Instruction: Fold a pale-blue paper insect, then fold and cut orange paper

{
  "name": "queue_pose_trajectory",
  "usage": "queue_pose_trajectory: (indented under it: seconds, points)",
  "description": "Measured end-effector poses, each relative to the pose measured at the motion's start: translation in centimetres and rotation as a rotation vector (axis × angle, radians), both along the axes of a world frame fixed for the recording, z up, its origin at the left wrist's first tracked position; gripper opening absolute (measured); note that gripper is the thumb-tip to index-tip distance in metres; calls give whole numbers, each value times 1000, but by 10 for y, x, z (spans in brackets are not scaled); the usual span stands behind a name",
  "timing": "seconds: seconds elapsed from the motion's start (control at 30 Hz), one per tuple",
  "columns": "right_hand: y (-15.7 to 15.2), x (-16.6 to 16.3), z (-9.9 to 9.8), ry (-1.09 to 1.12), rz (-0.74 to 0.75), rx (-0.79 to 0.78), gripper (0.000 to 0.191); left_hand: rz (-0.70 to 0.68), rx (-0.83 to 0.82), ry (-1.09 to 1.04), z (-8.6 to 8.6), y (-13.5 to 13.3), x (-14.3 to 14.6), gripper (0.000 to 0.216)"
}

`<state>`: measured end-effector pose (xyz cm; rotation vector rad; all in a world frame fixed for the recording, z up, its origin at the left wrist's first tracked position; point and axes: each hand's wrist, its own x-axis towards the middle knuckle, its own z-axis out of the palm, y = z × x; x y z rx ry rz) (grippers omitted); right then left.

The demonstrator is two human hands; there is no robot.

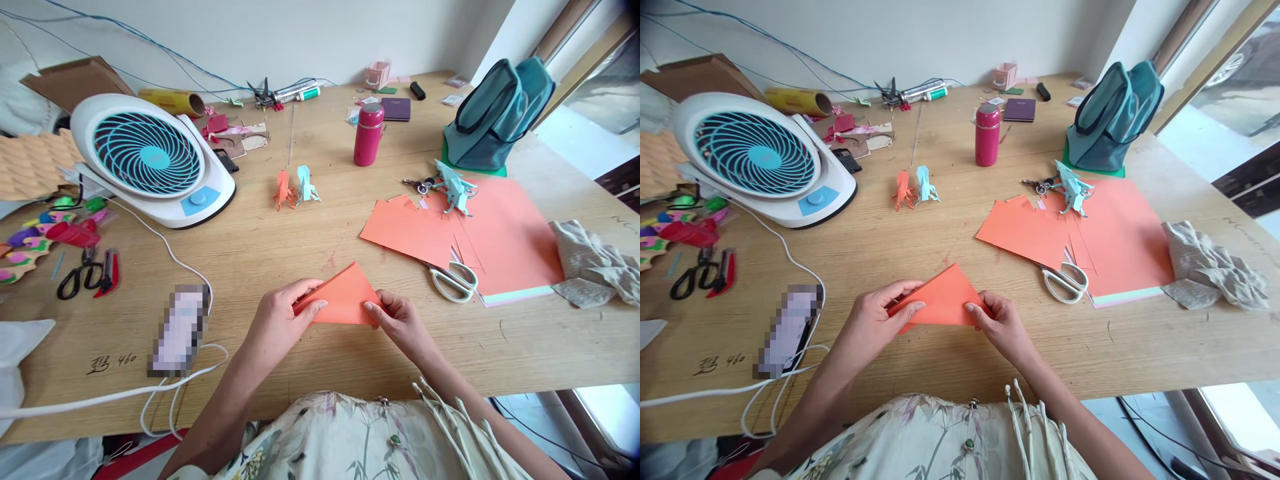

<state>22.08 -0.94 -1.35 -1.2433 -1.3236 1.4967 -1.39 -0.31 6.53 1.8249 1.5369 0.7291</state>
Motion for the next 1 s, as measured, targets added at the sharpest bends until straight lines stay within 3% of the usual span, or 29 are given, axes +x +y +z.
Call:
queue_pose_trajectory:
  seconds: [0.2,0.37,0.67,1.0]
  points:
    - [6,0,7,-13,26,110,30,-62,62,40,9,-7,5,23]
    - [14,-5,22,52,-20,220,34,-123,63,52,14,-11,8,23]
    - [15,-16,34,159,-31,177,19,-167,55,33,16,-15,9,26]
    - [17,-18,40,191,-36,154,26,-159,78,46,16,-15,9,27]
